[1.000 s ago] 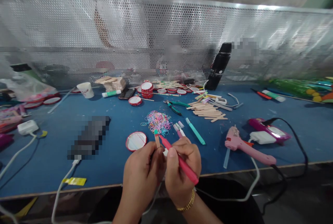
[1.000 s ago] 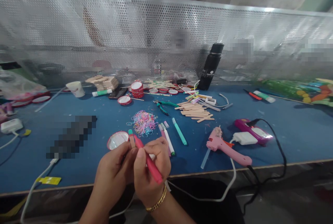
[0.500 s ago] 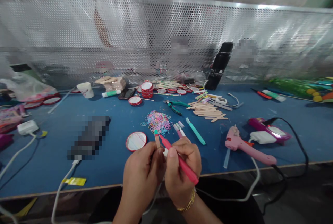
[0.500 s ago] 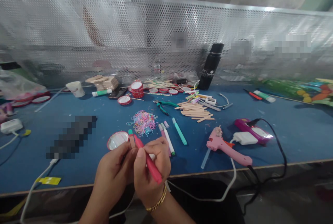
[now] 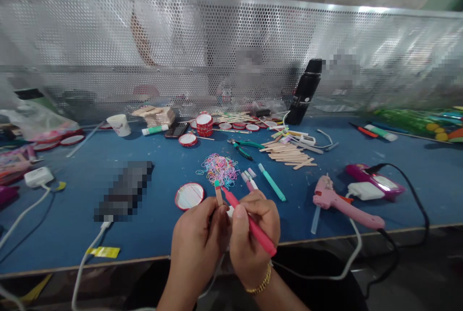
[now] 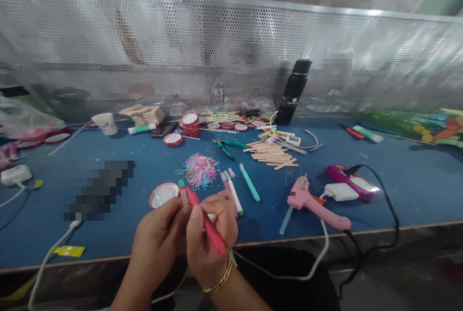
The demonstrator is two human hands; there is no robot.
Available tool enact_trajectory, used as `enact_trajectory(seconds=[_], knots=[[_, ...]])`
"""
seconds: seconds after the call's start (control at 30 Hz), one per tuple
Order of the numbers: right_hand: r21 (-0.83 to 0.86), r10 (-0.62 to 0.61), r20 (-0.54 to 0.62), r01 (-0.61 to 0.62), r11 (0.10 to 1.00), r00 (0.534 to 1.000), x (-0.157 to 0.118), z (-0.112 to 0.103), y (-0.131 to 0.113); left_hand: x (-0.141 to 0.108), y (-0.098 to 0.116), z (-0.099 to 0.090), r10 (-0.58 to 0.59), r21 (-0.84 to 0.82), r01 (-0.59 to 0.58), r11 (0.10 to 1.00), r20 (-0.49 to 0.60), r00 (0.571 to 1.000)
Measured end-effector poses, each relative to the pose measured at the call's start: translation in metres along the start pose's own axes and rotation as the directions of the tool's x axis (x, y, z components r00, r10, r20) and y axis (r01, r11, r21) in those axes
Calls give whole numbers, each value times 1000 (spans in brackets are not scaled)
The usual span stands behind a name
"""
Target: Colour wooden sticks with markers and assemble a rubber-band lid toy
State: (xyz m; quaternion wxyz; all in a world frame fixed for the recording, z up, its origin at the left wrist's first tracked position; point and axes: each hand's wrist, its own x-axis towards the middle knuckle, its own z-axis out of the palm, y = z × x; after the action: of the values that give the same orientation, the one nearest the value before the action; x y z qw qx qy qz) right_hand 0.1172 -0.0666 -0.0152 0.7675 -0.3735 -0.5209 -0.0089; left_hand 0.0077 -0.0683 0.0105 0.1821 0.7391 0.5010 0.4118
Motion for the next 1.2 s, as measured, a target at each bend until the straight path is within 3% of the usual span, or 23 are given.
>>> enact_trajectory(seconds=[0.47, 0.83, 1.2], knots=[[24, -19, 82, 17, 1000, 996, 0, -2, -1, 0, 2, 0, 13, -16, -13, 1000, -22, 1000], [42, 25, -5, -25, 999, 1000, -1, 1, 2, 0, -1, 1, 21, 20, -20, 1000, -28, 999], [39, -30, 60, 27, 999, 998, 0, -2, -1, 0, 0, 0, 3, -17, -3, 1000, -3, 1000]])
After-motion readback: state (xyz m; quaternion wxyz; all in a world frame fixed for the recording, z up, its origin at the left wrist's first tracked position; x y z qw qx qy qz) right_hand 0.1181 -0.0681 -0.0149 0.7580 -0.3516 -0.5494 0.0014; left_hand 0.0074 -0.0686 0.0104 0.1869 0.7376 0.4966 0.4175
